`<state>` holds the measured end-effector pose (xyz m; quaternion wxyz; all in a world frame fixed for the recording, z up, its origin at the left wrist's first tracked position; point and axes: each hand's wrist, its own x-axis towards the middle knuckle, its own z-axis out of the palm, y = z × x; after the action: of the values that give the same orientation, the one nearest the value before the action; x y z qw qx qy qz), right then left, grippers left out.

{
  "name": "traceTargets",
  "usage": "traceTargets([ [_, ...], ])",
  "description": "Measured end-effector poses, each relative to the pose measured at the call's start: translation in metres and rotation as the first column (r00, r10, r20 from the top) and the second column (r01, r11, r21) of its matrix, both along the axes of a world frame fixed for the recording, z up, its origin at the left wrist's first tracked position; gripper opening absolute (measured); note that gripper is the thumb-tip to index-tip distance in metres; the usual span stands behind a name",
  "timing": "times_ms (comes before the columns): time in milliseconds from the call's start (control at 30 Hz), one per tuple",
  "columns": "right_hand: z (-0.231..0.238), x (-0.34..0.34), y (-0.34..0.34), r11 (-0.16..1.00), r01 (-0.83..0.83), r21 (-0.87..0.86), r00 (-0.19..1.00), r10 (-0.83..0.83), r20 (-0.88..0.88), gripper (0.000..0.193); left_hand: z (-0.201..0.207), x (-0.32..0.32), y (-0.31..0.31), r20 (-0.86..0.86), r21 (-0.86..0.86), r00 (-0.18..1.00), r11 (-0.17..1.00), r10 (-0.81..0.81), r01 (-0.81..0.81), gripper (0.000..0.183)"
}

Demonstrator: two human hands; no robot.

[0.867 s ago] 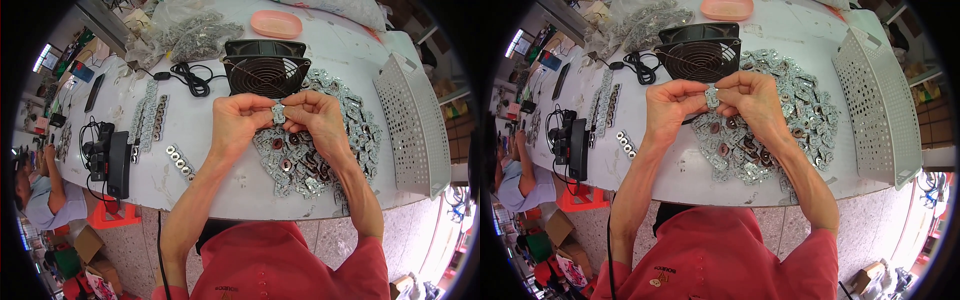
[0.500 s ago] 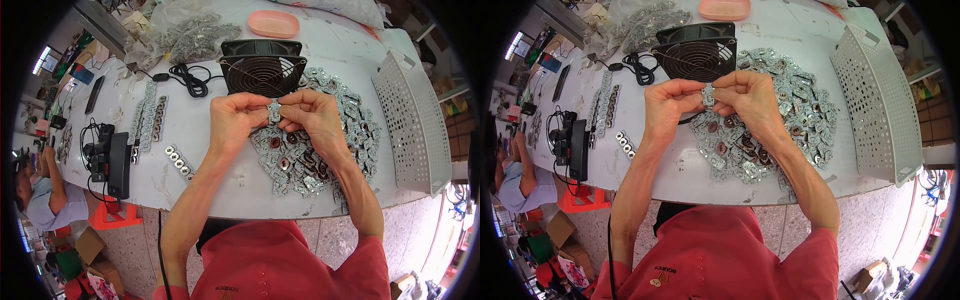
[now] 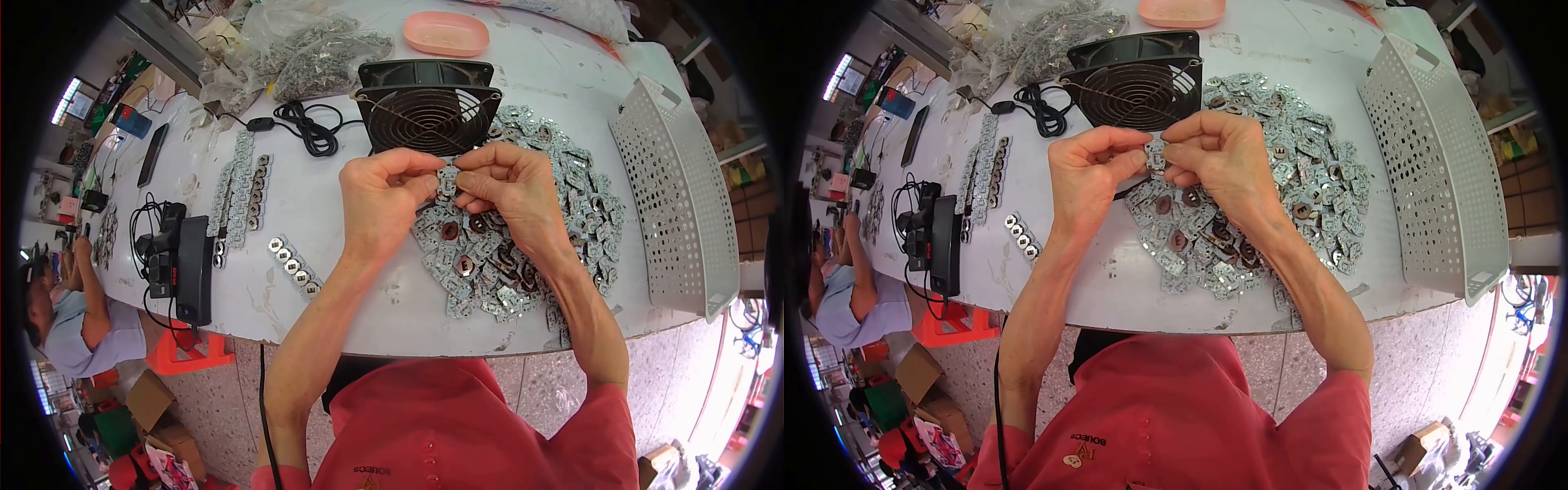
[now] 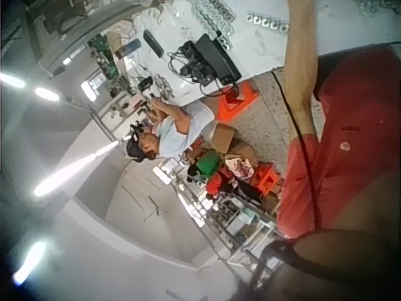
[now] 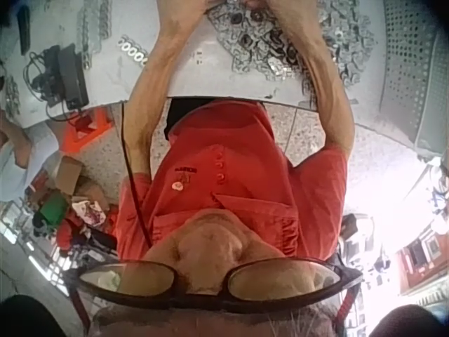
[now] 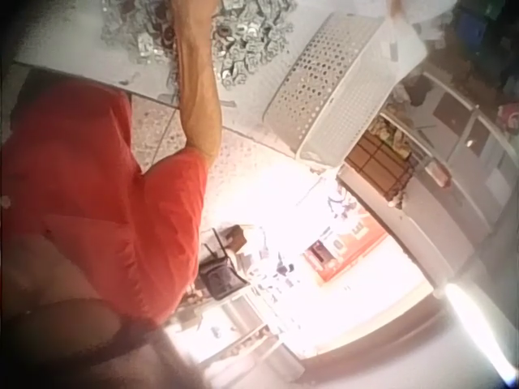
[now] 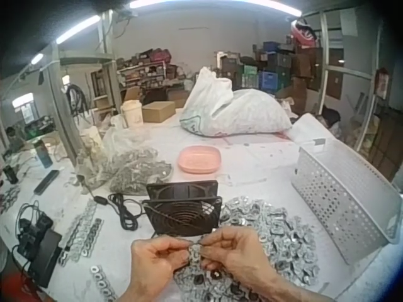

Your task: The person assembles small LED light circuit components onto LED strips by hand.

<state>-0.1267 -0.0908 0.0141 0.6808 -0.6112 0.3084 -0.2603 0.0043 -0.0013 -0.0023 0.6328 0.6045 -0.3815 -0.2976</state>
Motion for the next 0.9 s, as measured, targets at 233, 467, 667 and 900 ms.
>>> traceTargets([
  [233, 0.0008, -0.0007, -0.0025, 0.999, -0.012, 0.039, 1.0, 0.013, -0.024, 0.017, 0.0044, 0.0046, 0.0004, -0.144, 0.012, 0.986, 0.997, -0.078, 0.081, 0.016],
  [467, 0.001, -0.0018, -0.0014, 0.999, 0.014, 0.046, 1.0, -0.014, 0.001, 0.018, 0.0069, 0.0082, 0.0027, -0.217, 0.056, 0.961, 0.98, -0.173, 0.189, 0.026],
  [667, 0.0036, -0.0022, -0.001, 0.998, 0.013, 0.057, 1.0, -0.014, 0.008, 0.017, 0.0037, 0.0048, 0.0033, -0.028, 0.045, 0.979, 0.978, -0.201, 0.202, 0.034],
  [900, 0.0056, -0.0045, -0.003, 1.0, -0.015, 0.017, 0.998, 0.016, -0.063, 0.013, 0.0031, 0.0056, 0.0029, -0.019, 0.068, 0.982, 0.979, -0.189, 0.19, 0.033],
])
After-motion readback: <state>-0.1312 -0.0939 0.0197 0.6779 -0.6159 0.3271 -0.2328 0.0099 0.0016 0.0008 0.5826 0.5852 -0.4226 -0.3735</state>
